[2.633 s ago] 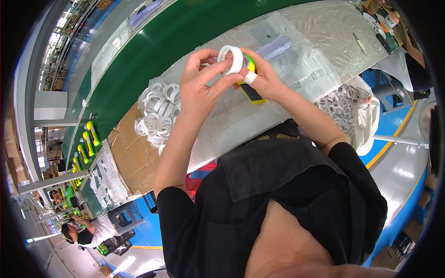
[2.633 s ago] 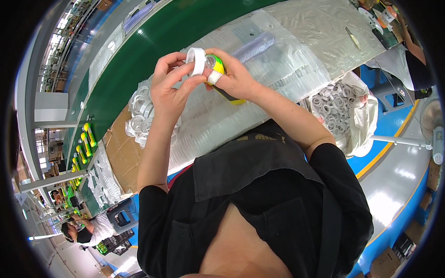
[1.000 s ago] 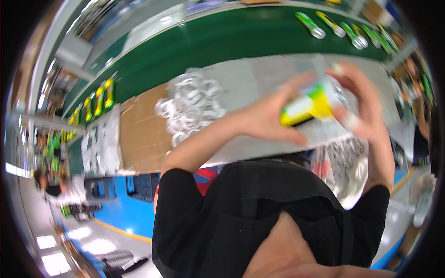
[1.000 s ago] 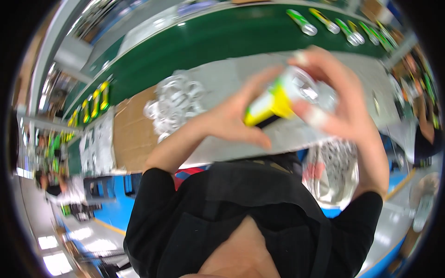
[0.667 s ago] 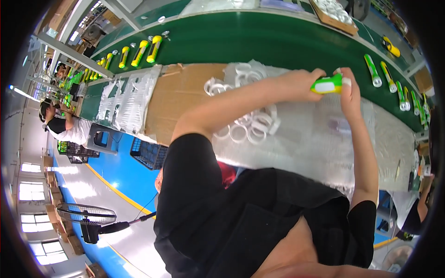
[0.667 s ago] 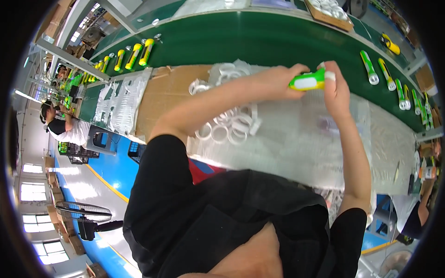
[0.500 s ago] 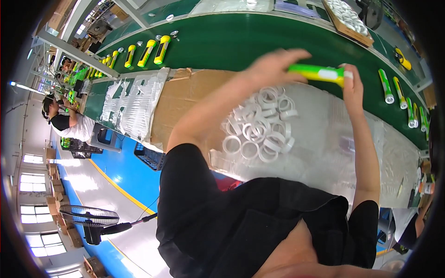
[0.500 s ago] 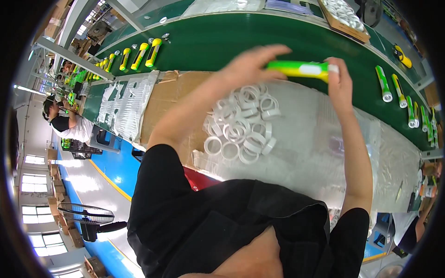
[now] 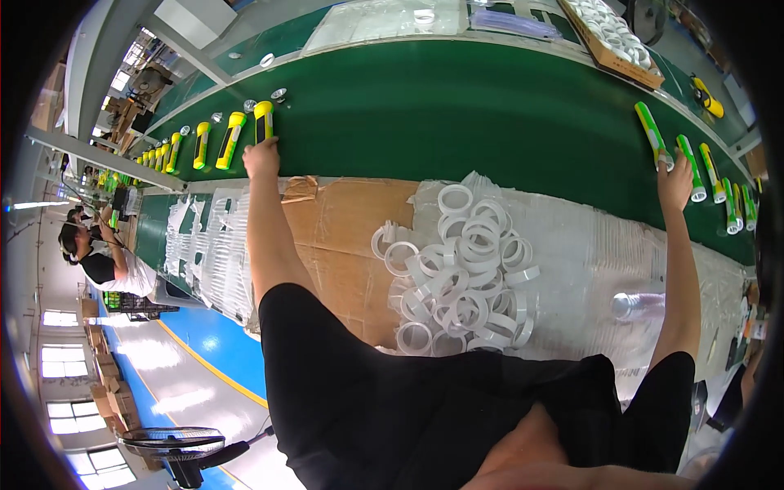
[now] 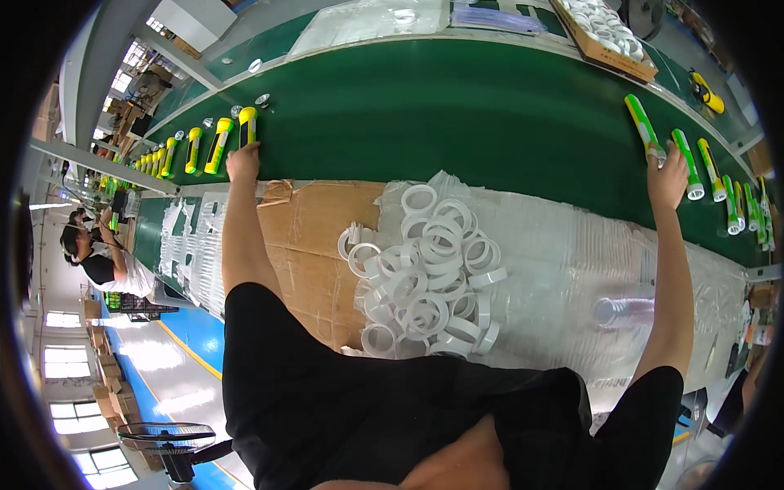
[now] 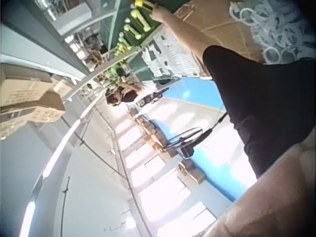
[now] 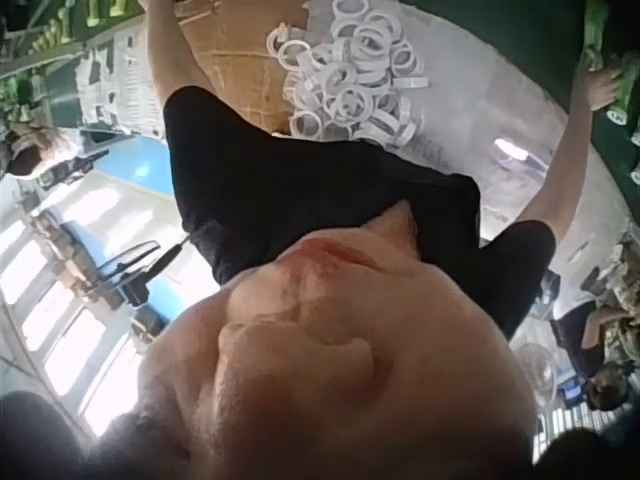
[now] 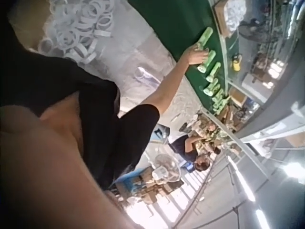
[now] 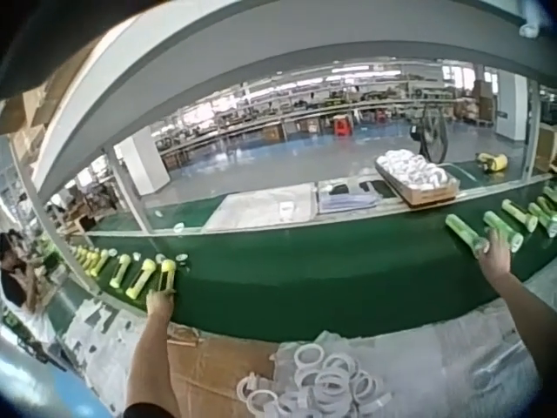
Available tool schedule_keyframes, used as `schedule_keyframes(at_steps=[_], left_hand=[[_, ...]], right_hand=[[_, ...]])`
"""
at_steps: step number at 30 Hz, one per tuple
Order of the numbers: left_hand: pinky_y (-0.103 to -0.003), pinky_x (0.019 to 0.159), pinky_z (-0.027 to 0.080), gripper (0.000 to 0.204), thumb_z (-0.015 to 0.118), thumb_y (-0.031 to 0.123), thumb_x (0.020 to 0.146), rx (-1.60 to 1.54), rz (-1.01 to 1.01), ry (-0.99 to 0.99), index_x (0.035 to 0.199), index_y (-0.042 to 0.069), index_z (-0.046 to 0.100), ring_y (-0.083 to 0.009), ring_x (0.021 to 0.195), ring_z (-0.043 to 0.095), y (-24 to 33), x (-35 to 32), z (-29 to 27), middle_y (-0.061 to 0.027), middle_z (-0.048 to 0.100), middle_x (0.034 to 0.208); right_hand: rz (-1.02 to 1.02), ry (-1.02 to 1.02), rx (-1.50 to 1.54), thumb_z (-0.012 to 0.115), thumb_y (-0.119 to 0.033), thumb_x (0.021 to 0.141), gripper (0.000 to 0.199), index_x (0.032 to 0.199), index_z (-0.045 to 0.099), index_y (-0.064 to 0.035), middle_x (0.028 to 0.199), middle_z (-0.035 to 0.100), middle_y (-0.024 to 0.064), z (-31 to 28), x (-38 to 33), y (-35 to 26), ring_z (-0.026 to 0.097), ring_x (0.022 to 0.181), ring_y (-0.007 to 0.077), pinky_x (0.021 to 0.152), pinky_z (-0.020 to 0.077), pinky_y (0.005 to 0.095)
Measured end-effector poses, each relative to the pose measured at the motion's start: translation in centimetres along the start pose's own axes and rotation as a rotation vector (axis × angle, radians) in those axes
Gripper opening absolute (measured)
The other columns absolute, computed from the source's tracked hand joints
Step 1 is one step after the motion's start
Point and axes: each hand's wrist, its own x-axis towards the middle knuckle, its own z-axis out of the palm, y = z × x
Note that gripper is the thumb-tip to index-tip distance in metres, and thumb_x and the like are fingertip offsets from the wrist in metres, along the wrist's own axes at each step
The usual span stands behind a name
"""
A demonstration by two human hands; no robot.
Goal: The recorder is assembling the front lens and reflector components onto yellow flashlight casings at a factory assembly line.
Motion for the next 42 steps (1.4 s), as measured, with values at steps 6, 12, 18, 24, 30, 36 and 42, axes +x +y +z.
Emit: schedule_keyframes(at_steps=[6,12,18,24,30,36,42], left_hand=[[-0.027,0.064,0.048,0.023,0.061,0.02,0.093,-0.883,0.421,-0.086,0.112,0.014,0.071,-0.0135,0.066,0.059,15.0,-9.5,-5.5,-0.0069,0.067,0.079],[-0.028,0.074,0.047,0.025,0.063,0.009,0.091,-1.134,0.955,-0.42,0.114,0.014,0.07,-0.0185,0.087,0.058,26.8,-29.5,-17.5,-0.0115,0.06,0.097],[-0.03,0.083,0.048,0.048,0.062,0.008,0.091,-0.923,1.452,-0.558,0.138,0.013,0.052,-0.024,0.106,0.06,28.9,-41.1,-21.5,-0.0138,0.058,0.121],[-0.033,0.091,0.047,0.048,0.056,0.021,0.097,-1.383,1.233,-0.522,0.141,0.006,0.044,-0.0226,0.12,0.055,35.2,-44.0,-21.5,-0.0135,0.054,0.135],[-0.029,0.085,0.048,0.042,0.054,0.021,0.099,-1.664,1.074,-1.024,0.136,0.002,0.047,-0.017,0.105,0.059,36.6,-48.7,-21.5,-0.01,0.062,0.119],[-0.038,0.093,0.048,0.04,0.055,0.029,0.096,-1.288,1.512,-0.811,0.124,0.0,0.059,-0.0295,0.124,0.054,34.5,-46.1,-24.4,-0.0165,0.061,0.128],[-0.043,0.104,0.037,0.046,0.046,0.04,0.097,-1.023,1.832,-0.533,0.125,0.006,0.061,-0.0352,0.13,0.047,34.7,-46.9,-24.8,-0.0108,0.061,0.128]], right_hand=[[0.068,-0.558,1.321,0.047,-0.002,0.093,0.03,0.121,0.057,-0.006,0.106,0.065,0.0061,-10.4,-6.0,-9.7,0.063,0.093,0.0158,0.081,0.0507,0.0284],[0.475,-0.806,1.688,0.057,-0.028,0.097,0.042,0.128,0.052,0.0002,0.118,0.062,0.0116,-19.8,-10.2,-16.0,0.061,0.107,0.019,0.094,0.0489,0.0348],[0.955,-0.502,2.197,0.064,-0.026,0.086,0.035,0.112,0.052,-0.005,0.096,0.064,0.0114,-25.7,-15.6,-10.4,0.062,0.089,0.0233,0.084,0.0499,0.0382],[0.567,-0.776,2.082,0.064,-0.038,0.083,0.051,0.117,0.047,-0.0047,0.08,0.058,0.011,-30.0,-21.8,-5.8,0.057,0.071,0.0193,0.066,0.0451,0.0312],[0.283,-0.964,2.171,0.062,-0.033,0.09,0.044,0.119,0.044,-0.005,0.086,0.06,0.0103,-32.6,-24.1,-4.6,0.061,0.075,0.0182,0.069,0.0487,0.0313],[0.333,-0.876,1.961,0.058,-0.032,0.096,0.048,0.128,0.043,-0.0007,0.102,0.062,0.0127,-32.6,-24.3,-4.9,0.065,0.089,0.022,0.078,0.0524,0.0338],[0.308,-0.959,2.031,0.057,-0.039,0.096,0.045,0.121,0.049,-0.0012,0.096,0.061,0.0085,-31.3,-25.0,-5.7,0.064,0.081,0.0163,0.072,0.0512,0.0298]])
